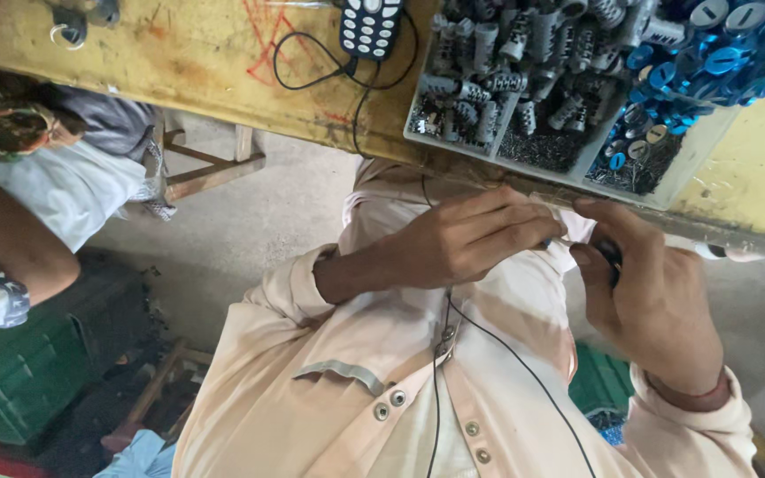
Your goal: The person sits at a workbench assembling small lock cylinder components. They pick grey and blue parts from a tray, fit them together by hand, place finished assemblies back into the tray, and occasionally press buttons on a mobile phone on the bench.
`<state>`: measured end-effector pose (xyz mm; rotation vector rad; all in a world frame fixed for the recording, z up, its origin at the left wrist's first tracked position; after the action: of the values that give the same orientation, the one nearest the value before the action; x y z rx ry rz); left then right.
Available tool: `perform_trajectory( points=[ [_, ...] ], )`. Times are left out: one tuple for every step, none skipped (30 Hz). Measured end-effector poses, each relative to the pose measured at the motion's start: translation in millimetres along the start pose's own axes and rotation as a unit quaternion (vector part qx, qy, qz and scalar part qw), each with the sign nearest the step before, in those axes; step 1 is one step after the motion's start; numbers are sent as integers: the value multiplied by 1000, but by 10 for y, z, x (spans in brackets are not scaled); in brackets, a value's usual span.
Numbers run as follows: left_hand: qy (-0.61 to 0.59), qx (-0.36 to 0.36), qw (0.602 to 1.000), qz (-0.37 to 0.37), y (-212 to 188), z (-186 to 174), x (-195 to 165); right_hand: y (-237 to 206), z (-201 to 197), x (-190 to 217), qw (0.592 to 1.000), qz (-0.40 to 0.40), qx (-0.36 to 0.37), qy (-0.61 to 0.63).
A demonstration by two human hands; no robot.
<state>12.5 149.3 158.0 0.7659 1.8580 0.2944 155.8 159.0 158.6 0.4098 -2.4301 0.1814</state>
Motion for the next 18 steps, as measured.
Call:
perform_trajectory(
  points=[
    [-10, 10, 1000, -3, -62, 46, -17, -23, 54, -1, 998, -7, 35, -51],
    [-70, -3, 996, -51, -114, 83, 28, -50, 89, 66, 997, -37, 53, -46],
    [-129, -16, 987, -99, -169, 148, 66, -96, 134, 140, 994, -68, 71, -41],
    [-189, -30, 971, -144, -229, 217, 103, -156, 174, 206, 990, -99, 89, -37],
    [-199, -33, 966, -163, -280, 279, 121, -180, 136, 231, 992, -108, 59, -30],
    [-210, -36, 959, -185, -329, 338, 124, -229, 94, 251, 993, -114, 30, -23],
    [-223, -38, 952, -204, -368, 379, 129, -277, 45, 248, 993, -120, 1, -17],
    [-210, -45, 957, -193, -382, 357, 90, -313, 5, 119, 997, -70, -20, -10],
    [-198, -54, 962, -182, -405, 286, 45, -344, -77, -4, 997, -39, -66, 1],
    [-185, -63, 966, -170, -421, 197, -3, -380, -203, -150, 991, -10, -136, -2],
    [-77, -58, 984, -149, -462, 67, -43, -421, -351, -325, 977, 13, -210, -16],
    [34, -52, 990, -127, -536, -133, -83, -452, -451, -496, 962, 26, -264, -57],
    [144, -43, 983, -106, -617, -307, -137, -461, -462, -635, 953, 22, -281, -113],
    [172, 13, 978, -120, -726, -318, -125, -478, -449, -765, 942, 18, -292, -164],
    [198, 71, 969, -133, -859, -299, -105, -486, -401, -870, 933, 6, -292, -211],
    [222, 128, 956, -145, -1010, -233, -75, -519, -340, -957, 932, -8, -290, -218],
    [212, 169, 949, -160, -1149, -109, -61, -544, -258, -1013, 931, -22, -284, -228],
    [201, 207, 941, -175, -1289, 73, -41, -602, -205, -1047, 935, -34, -280, -217]
  ],
)
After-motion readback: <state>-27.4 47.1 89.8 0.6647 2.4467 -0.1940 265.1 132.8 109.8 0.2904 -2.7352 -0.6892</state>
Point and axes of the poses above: each hand's wrist, its own y-axis towards the middle knuckle, its own z-axis out of the palm, x = y × z, the point moved 10 cm from there along y, towards the middle knuckle, and after that the axes turned 11 degrees about -x, right-handed, at the moved point
